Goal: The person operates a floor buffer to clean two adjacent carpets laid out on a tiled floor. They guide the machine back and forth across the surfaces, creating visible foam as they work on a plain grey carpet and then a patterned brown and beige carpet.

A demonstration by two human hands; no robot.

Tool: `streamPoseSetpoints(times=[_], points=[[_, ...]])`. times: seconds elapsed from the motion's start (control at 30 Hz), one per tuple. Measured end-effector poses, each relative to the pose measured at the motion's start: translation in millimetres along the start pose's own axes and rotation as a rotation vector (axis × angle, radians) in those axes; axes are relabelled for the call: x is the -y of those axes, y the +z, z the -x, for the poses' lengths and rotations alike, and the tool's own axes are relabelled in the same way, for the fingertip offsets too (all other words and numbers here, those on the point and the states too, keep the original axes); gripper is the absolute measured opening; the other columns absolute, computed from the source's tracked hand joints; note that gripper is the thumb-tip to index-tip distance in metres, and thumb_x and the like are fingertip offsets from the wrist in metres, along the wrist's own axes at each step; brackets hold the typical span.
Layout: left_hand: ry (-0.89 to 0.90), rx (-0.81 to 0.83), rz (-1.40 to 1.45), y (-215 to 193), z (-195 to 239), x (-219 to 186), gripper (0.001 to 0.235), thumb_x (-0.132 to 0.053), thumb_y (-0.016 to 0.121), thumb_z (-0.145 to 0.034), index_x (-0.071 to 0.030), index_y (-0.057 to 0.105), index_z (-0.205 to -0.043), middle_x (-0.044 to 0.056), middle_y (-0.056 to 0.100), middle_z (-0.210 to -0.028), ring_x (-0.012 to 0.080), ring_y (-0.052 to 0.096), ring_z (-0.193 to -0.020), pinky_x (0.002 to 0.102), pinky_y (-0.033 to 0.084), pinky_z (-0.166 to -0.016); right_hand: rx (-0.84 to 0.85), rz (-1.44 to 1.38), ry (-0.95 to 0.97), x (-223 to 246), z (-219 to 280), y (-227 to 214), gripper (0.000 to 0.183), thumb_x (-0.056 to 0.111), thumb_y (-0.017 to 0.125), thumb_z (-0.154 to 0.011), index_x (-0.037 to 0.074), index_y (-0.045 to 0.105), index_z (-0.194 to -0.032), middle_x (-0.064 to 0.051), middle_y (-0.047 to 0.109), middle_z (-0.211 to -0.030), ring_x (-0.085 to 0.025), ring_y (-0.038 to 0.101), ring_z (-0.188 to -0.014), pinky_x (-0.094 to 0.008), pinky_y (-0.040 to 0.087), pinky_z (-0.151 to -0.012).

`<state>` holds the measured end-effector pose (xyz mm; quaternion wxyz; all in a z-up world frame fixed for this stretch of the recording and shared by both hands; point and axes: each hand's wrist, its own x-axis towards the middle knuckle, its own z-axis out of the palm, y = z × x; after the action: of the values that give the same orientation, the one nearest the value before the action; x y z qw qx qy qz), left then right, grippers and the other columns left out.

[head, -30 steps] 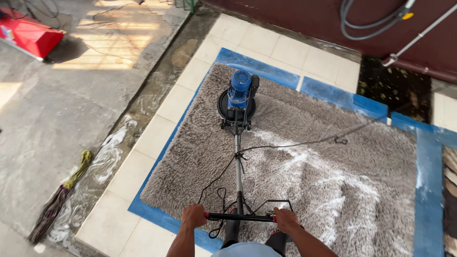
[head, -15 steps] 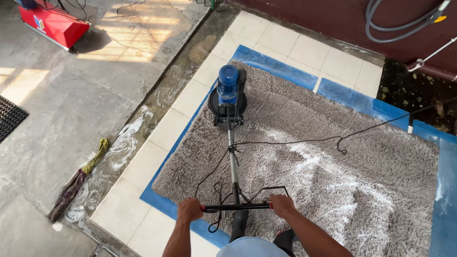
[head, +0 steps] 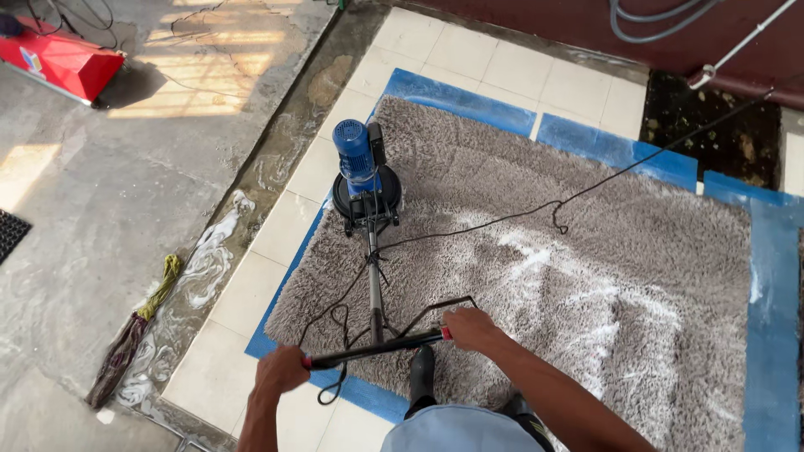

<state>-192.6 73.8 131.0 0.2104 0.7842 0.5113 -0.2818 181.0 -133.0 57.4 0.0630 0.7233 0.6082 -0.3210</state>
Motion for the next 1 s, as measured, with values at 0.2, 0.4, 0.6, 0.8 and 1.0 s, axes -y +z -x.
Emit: streamPoseSetpoints(times=[0.2,0.4,0.6,0.8,1.0], points=[[0.050,-0.016,-0.021,36,35,-18,0.015,-0.023,0.071,-0.077,-0.017,0.080,-0.087,0.012,0.075,-0.100,0.0324,0.071,-0.101,0.044,0.057,-0.089,0.096,-0.115,0.046,4,64,17,0.040,0.025,0.080,-0.074,0.005,0.063,-0.104,-0.019,0.069,-0.099,-0.037,0.070,-0.095,-0.049,0.058,-0.082],[0.096,0.084,-0.112,68,57,-62,0.011,-0.017,0.067,-0.077,-0.014,0.077,-0.080,0.013,0.074,-0.098,0.0335,0.070,-0.098,0.045,0.056,-0.087,0.143,-0.178,0.134,-24,132,64,0.039,0.024,0.077,-0.074,0.004,0.063,-0.104,-0.019,0.069,-0.101,-0.039,0.070,-0.094,-0.050,0.059,-0.080],[0.200,0.059,-0.194,98,78,-121,0.010,-0.015,0.067,-0.074,-0.013,0.077,-0.077,0.012,0.074,-0.096,0.0337,0.070,-0.095,0.046,0.056,-0.084,0.081,-0.286,0.216,-56,208,113,0.041,0.024,0.080,-0.073,0.003,0.065,-0.105,-0.022,0.069,-0.103,-0.041,0.070,-0.098,-0.052,0.057,-0.084],[0.264,0.129,-0.273,104,89,-189,0.013,-0.017,0.070,-0.072,-0.014,0.079,-0.081,0.012,0.077,-0.091,0.0336,0.074,-0.091,0.046,0.058,-0.083,0.021,-0.413,0.351,-81,280,142,0.041,0.022,0.081,-0.072,0.005,0.067,-0.106,-0.023,0.067,-0.109,-0.042,0.068,-0.102,-0.051,0.057,-0.088],[0.361,0.107,-0.352,116,93,-266,0.017,-0.021,0.069,-0.073,-0.016,0.080,-0.086,0.013,0.077,-0.098,0.0360,0.073,-0.099,0.049,0.058,-0.090,-0.017,-0.481,0.483,-110,342,166,0.042,0.024,0.082,-0.073,0.007,0.067,-0.108,-0.024,0.066,-0.111,-0.043,0.069,-0.102,-0.051,0.058,-0.088]])
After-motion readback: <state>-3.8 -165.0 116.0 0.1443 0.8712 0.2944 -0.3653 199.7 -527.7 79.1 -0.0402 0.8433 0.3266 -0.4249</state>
